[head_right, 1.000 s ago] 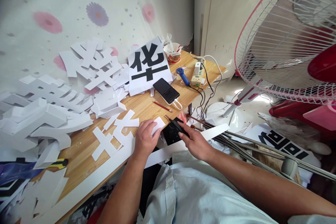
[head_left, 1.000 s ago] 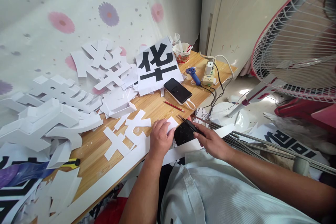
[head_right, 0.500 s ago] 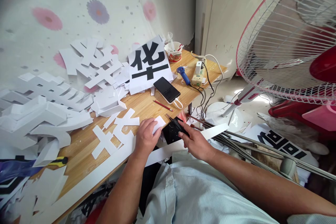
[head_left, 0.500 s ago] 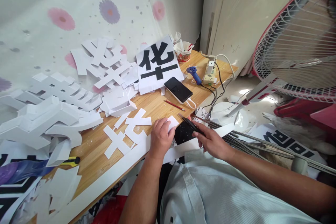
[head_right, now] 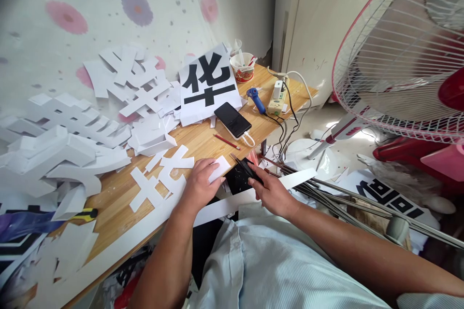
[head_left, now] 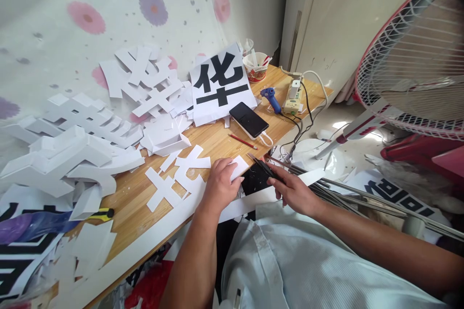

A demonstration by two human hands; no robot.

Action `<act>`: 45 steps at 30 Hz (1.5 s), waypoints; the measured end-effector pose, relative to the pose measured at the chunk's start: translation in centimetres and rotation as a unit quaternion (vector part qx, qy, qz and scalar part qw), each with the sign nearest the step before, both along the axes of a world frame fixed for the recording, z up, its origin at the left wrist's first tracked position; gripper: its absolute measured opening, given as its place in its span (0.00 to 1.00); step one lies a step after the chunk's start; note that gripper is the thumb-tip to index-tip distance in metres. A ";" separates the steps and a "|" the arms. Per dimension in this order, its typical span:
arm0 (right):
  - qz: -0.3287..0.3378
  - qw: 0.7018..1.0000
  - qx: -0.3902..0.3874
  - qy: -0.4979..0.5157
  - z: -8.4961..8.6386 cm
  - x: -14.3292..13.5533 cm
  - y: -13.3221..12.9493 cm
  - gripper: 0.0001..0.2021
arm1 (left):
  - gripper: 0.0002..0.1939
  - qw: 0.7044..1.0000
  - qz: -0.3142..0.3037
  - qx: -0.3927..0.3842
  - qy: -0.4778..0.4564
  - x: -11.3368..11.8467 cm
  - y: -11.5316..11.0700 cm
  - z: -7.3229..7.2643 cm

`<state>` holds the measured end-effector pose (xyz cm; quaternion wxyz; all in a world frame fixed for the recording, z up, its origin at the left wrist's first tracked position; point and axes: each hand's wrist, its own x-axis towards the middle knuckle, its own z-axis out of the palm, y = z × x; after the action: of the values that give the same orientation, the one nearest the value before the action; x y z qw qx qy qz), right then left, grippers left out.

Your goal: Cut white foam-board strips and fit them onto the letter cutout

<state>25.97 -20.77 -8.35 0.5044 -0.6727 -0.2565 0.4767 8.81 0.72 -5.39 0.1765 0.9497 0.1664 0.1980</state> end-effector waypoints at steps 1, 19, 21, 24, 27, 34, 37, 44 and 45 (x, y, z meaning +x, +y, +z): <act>0.001 1.000 0.002 -0.001 0.1 0.0 0.0 0.36 | 0.21 1.000 -0.005 -0.009 0.025 -0.2 0.3 0.5; -0.010 1.000 -0.014 0.002 -0.4 -0.2 -0.3 0.37 | 0.25 0.985 0.001 -0.033 0.167 -1.0 0.9 3.1; 0.001 1.000 -0.008 -0.018 0.3 -0.2 -0.2 0.37 | 0.16 0.993 0.009 -0.010 0.118 -0.4 0.5 2.3; 0.031 0.996 0.015 -0.078 1.5 -0.2 0.1 0.36 | 0.09 0.999 0.018 -0.001 0.041 0.2 0.2 0.5; 0.054 0.990 0.036 -0.128 2.5 -0.2 0.4 0.34 | 0.07 1.000 0.022 0.012 -0.002 0.4 0.1 -1.0; 0.078 0.959 0.057 -0.267 2.8 0.2 1.3 0.29 | 0.07 0.999 0.008 0.043 -0.033 0.1 -0.2 -1.2; 0.105 0.932 0.044 -0.344 3.4 0.4 1.9 0.28 | 0.06 0.998 0.007 0.032 -0.058 0.2 -0.2 -1.3; 0.160 0.893 0.002 -0.422 5.4 0.0 3.3 0.29 | 0.04 0.997 0.012 0.028 -0.078 0.4 -0.2 -1.5; 0.166 0.889 -0.003 -0.427 5.6 -0.1 3.4 0.29 | 0.04 0.996 0.014 0.029 -0.078 0.4 -0.2 -1.5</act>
<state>25.90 -17.34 -2.79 0.2579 -0.7605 -0.5537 0.2204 9.25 0.50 -6.94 0.1586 0.9337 0.1599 0.2784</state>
